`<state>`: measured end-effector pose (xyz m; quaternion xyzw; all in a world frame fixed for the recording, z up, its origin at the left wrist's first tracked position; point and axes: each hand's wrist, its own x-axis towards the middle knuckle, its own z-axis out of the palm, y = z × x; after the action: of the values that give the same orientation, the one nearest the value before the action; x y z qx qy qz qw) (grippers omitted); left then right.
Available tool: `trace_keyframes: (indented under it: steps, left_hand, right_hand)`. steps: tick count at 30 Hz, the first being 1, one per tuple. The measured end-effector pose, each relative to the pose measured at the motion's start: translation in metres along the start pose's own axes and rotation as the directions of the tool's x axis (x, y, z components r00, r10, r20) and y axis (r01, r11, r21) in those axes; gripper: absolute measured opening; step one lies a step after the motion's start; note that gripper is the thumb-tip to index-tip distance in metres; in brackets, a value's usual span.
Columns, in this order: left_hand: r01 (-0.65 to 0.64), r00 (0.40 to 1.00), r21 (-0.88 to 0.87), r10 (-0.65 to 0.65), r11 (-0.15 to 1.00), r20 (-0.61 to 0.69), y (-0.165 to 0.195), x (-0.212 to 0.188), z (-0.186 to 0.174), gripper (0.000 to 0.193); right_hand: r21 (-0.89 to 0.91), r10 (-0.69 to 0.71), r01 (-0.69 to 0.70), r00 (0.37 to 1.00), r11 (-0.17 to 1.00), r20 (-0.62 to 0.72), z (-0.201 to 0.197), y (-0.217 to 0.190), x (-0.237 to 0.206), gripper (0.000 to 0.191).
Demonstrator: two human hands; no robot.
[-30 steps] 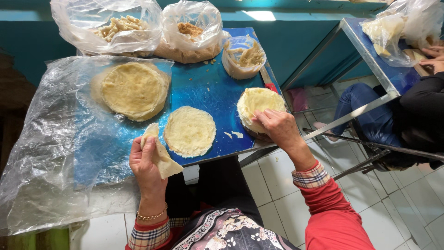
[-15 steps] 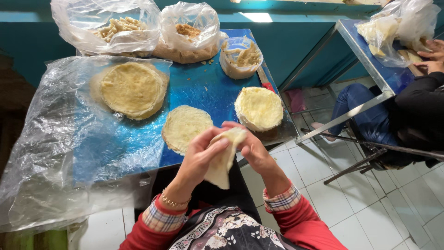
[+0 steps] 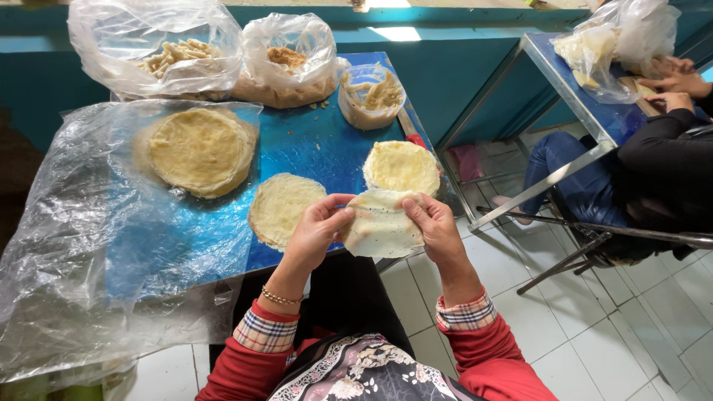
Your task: The person sits at a table and stretches thin dough sheets by hand, pulling and spreading each sheet before stacking it onto piles on the table. Near the end, the person uses a knife to cut through a thick stack of the layered dough sheets.
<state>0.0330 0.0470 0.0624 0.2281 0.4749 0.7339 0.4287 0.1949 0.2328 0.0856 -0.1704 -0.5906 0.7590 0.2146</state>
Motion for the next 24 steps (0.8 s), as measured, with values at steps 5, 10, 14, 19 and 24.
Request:
trace_keyframes:
  steps: [5, 10, 14, 19, 24]
  left_hand:
    - [0.048, 0.999, 0.077, -0.049, 0.996, 0.004, -0.002, 0.004, 0.009, 0.029]
    - [-0.192, 0.973, 0.328, 0.223, 0.925, -0.060, 0.010, 0.011, 0.035, 0.018]
    - [-0.311, 0.874, 0.610, 0.472, 0.729, -0.118, 0.025, 0.052, 0.061, 0.018]
    - [-0.241, 0.816, 0.780, 0.555, 0.578, -0.159, 0.032, 0.111, 0.069, 0.021]
    - [-0.194, 0.809, 0.820, 0.560, 0.538, -0.176, 0.025, 0.113, 0.062, 0.020]
  right_hand:
    - [0.104, 0.030, -0.030, 1.000, 0.994, -0.004, -0.002, 0.000, -0.001, 0.029]
    - [-0.171, -0.177, 0.158, 0.979, 0.972, -0.103, -0.014, -0.014, 0.004, 0.022]
    - [-0.337, -0.386, 0.316, 0.907, 0.887, -0.167, -0.033, -0.033, 0.046, 0.018]
    - [-0.751, -0.456, 0.180, 0.872, 0.635, -0.177, -0.041, -0.029, 0.106, 0.021]
    - [-0.835, -0.465, 0.075, 0.855, 0.545, -0.227, -0.040, -0.016, 0.110, 0.023]
